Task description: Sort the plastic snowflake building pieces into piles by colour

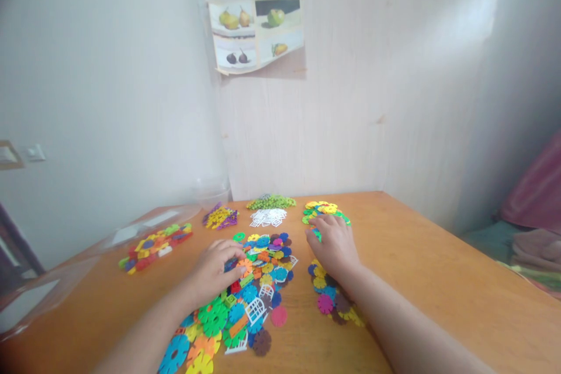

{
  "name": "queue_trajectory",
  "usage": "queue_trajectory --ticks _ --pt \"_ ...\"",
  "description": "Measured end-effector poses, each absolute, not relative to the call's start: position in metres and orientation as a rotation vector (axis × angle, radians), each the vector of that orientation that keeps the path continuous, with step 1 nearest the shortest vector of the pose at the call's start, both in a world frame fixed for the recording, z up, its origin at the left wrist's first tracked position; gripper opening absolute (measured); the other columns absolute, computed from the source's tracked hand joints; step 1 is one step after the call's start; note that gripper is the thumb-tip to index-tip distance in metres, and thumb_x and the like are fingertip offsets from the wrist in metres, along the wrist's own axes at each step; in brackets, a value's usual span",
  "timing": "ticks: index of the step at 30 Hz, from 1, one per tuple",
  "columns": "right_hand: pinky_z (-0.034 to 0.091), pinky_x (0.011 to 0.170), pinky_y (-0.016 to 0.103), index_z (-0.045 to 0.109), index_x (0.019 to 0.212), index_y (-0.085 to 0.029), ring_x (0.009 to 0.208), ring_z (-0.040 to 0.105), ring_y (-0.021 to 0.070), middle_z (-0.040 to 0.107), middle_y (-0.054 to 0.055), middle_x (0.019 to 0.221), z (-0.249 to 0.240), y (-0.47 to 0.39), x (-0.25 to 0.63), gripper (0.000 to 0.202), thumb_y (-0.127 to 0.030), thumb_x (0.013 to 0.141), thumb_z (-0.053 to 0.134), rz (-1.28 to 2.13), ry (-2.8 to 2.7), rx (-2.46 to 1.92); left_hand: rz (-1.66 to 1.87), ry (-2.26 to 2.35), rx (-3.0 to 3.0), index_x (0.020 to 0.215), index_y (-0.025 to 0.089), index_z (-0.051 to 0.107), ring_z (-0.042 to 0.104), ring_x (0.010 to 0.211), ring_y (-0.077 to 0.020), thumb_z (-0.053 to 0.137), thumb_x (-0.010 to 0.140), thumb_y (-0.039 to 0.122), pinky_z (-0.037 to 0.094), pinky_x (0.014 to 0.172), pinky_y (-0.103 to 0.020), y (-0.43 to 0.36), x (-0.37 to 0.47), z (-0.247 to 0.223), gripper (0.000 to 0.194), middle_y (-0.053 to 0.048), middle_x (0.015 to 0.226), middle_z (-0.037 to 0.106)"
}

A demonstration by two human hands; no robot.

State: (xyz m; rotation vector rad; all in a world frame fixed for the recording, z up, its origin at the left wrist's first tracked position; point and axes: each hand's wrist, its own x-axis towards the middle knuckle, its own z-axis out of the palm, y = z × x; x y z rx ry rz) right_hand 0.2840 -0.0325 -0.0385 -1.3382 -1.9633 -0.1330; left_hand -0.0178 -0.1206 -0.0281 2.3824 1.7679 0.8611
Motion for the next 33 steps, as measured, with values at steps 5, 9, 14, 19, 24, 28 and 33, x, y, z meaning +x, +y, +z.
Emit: queue_trajectory --ticks 5,9,14,19,24,28,33 --pt "0.043 0.095 0.045 0.072 0.109 -0.025 0.109 0.056 0.0283 0.069 0.009 0.114 -0.037 -0.044 0.273 0.027 -0.035 0.09 0.055 -0.143 -2.009 -1.136 0.994 1.703 2.234 0.081 0.024 0.064 0.057 0.102 -0.0252 0.065 0.078 0.032 0.042 0.088 -0.035 -0.122 -0.016 -0.026 0.009 -0.004 0.098 0.067" --pt "0.045 0.092 0.045 0.071 0.109 -0.025 0.105 0.058 0.0276 0.069 0.009 0.112 -0.033 -0.06 0.262 0.025 -0.037 0.092 0.056 -0.093 -2.05 -0.974 1.051 1.55 1.92 0.082 0.021 0.061 0.058 0.08 -0.0185 0.06 0.083 0.038 0.045 0.074 -0.029 -0.127 -0.011 -0.021 0.016 -0.002 0.082 0.063" --pt "0.044 0.093 0.043 0.065 0.122 -0.025 0.107 0.056 0.0259 0.066 0.008 0.118 -0.022 -0.093 0.245 0.035 -0.037 0.089 0.063 0.046 -2.211 -0.785 1.108 1.389 1.697 0.09 0.02 0.061 0.054 0.072 -0.0139 0.066 0.081 0.041 0.042 0.067 -0.025 -0.134 0.002 -0.015 0.024 0.001 0.076 0.059" --pt "0.041 0.094 0.043 0.061 0.128 -0.027 0.111 0.052 0.0255 0.065 0.007 0.121 -0.014 -0.118 0.233 0.045 -0.041 0.086 0.066 0.101 -2.333 -0.682 1.093 1.269 1.638 0.098 0.019 0.06 0.055 0.075 -0.014 0.066 0.084 0.041 0.042 0.069 -0.026 -0.137 0.009 -0.018 0.026 0.0 0.081 0.06" --pt "0.041 0.092 0.04 0.064 0.121 -0.025 0.106 0.053 0.0238 0.067 0.006 0.114 -0.014 -0.122 0.23 0.036 -0.039 0.088 0.064 0.104 -2.344 -0.688 1.063 1.217 1.587 0.098 0.021 0.058 0.056 0.079 -0.0143 0.065 0.086 0.042 0.042 0.072 -0.026 -0.138 0.011 -0.02 0.025 0.0 0.084 0.062" --pt "0.04 0.093 0.039 0.066 0.115 -0.023 0.106 0.053 0.0233 0.068 0.006 0.111 -0.016 -0.119 0.229 0.033 -0.04 0.086 0.065 0.096 -2.326 -0.678 1.022 1.225 1.594 0.103 0.021 0.059 0.058 0.082 -0.0153 0.063 0.087 0.044 0.044 0.075 -0.028 -0.138 0.011 -0.018 0.028 -0.001 0.087 0.064" --pt "0.04 0.093 0.038 0.068 0.109 -0.022 0.105 0.056 0.0227 0.069 0.006 0.112 -0.018 -0.086 0.247 0.029 -0.037 0.085 0.066 0.042 -2.202 -0.824 1.106 1.346 1.579 0.109 0.021 0.061 0.063 0.091 -0.0195 0.064 0.085 0.048 0.048 0.083 -0.031 -0.138 0.007 -0.011 0.036 -0.003 0.093 0.068"
